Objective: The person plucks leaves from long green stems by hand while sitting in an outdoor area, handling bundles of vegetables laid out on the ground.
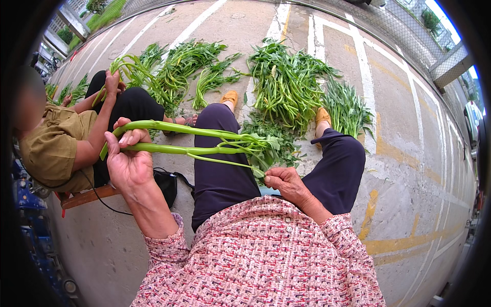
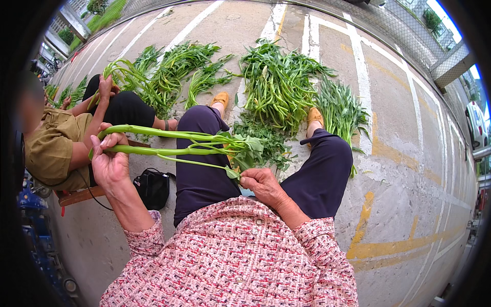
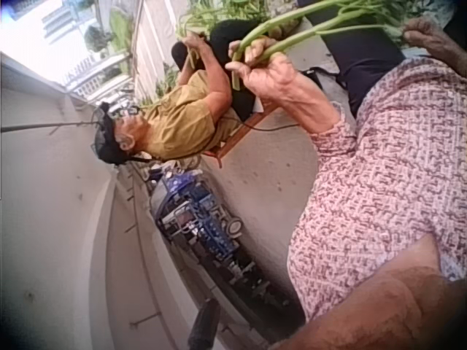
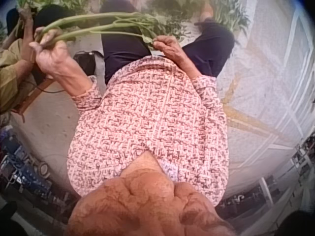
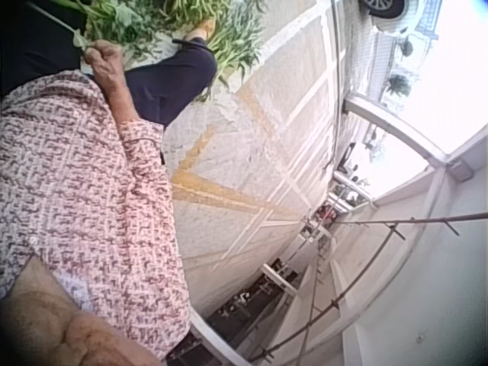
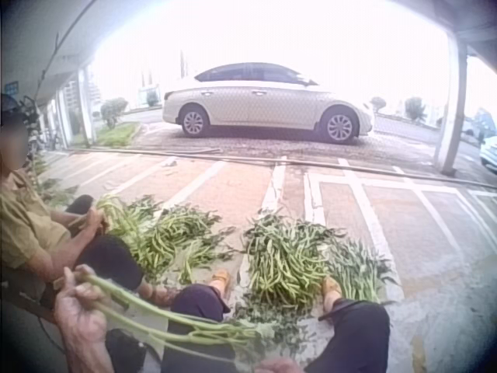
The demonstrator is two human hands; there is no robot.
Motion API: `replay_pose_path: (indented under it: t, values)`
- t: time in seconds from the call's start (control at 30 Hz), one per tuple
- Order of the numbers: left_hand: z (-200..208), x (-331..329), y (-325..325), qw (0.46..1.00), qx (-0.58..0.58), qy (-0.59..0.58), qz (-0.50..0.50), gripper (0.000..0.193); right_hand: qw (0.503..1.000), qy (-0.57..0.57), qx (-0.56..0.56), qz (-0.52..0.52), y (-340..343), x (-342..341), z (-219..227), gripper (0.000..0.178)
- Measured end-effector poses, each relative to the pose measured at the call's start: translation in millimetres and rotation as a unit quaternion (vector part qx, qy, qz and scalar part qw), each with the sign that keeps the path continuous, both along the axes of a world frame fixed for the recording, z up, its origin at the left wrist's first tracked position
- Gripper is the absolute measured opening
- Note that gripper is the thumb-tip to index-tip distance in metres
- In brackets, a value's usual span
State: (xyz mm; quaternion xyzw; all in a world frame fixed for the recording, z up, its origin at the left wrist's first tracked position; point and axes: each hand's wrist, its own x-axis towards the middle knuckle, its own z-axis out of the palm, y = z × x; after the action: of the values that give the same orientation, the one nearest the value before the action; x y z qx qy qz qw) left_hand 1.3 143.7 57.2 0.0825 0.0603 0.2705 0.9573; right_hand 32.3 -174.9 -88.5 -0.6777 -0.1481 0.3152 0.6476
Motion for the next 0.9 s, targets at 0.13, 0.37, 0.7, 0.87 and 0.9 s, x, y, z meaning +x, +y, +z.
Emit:
replay_pose_path:
  t: [0.13, 0.37, 0.7, 0.87, 0.9]
  values:
    - [1, 0, -6, 1.0, 0.017, 0.002, 0.005, 0.026, 0.999, -0.043, -0.025, -0.001, 1, 1, 0, 0.018]
    - [-1, -1, -11, 0.996, 0.09, -0.017, -0.011, 0.026, 0.991, -0.076, -0.104, -0.034, 3, 2, -3, 0.021]
    - [11, -13, 12, 0.995, 0.069, -0.073, -0.011, 0.029, 0.916, 0.302, 0.021, -0.265, -17, 9, -19, 0.012]
    - [8, -13, 10, 0.998, 0.027, -0.054, -0.003, 0.03, 0.946, 0.267, 0.094, -0.16, -11, 7, -8, 0.017]
    - [8, -12, 9, 0.998, 0.025, -0.049, 0.003, 0.031, 0.948, 0.26, 0.095, -0.155, -11, 6, -8, 0.018]
